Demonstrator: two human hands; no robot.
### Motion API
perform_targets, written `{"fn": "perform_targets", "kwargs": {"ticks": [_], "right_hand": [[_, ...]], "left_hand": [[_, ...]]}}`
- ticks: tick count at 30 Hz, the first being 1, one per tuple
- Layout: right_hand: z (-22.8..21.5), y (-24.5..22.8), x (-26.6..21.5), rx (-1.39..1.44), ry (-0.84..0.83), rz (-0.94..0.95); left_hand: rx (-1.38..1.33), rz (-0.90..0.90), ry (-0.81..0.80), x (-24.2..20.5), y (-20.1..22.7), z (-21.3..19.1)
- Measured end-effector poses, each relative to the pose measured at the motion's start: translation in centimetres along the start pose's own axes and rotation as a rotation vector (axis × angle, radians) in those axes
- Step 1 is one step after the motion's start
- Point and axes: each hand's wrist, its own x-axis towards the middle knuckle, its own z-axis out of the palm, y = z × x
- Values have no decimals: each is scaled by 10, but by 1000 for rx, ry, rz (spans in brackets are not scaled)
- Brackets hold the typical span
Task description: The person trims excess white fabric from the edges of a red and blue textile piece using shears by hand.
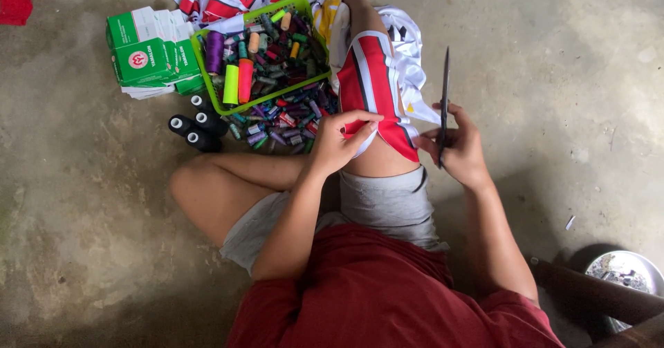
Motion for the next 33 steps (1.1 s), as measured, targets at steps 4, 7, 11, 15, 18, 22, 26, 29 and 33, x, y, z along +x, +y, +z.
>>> {"fn": "perform_targets", "kwargs": {"ticks": [4, 7, 11, 15, 18, 22, 26, 29, 33], "right_hand": [[-15, -14, -11, 16, -110, 34], [-18, -19, -18, 26, -125, 36], [-25, -22, -21, 139, -162, 64], [-33, -16, -22, 120, -167, 33], [-31, -24, -24, 65, -140, 29], [-22, -32, -29, 96, -104, 25], [-11, -20, -33, 200, -227, -57], [4, -25, -37, 342, -372, -101], [17, -11, -39, 413, -515, -154]], "left_hand": [[-67, -19, 9, 1, -3, 2], [-123, -32, 4, -1, -13, 6], [-141, -39, 12, -1, -16, 7], [-170, -46, -17, -2, -9, 6], [-173, -46, -8, 1, -11, 4], [-178, -50, 5, 2, -8, 2], [-176, -23, 3, 2, -10, 2], [-192, -37, -17, 4, -11, 0], [-169, -51, -54, 1, -7, 0]]}}
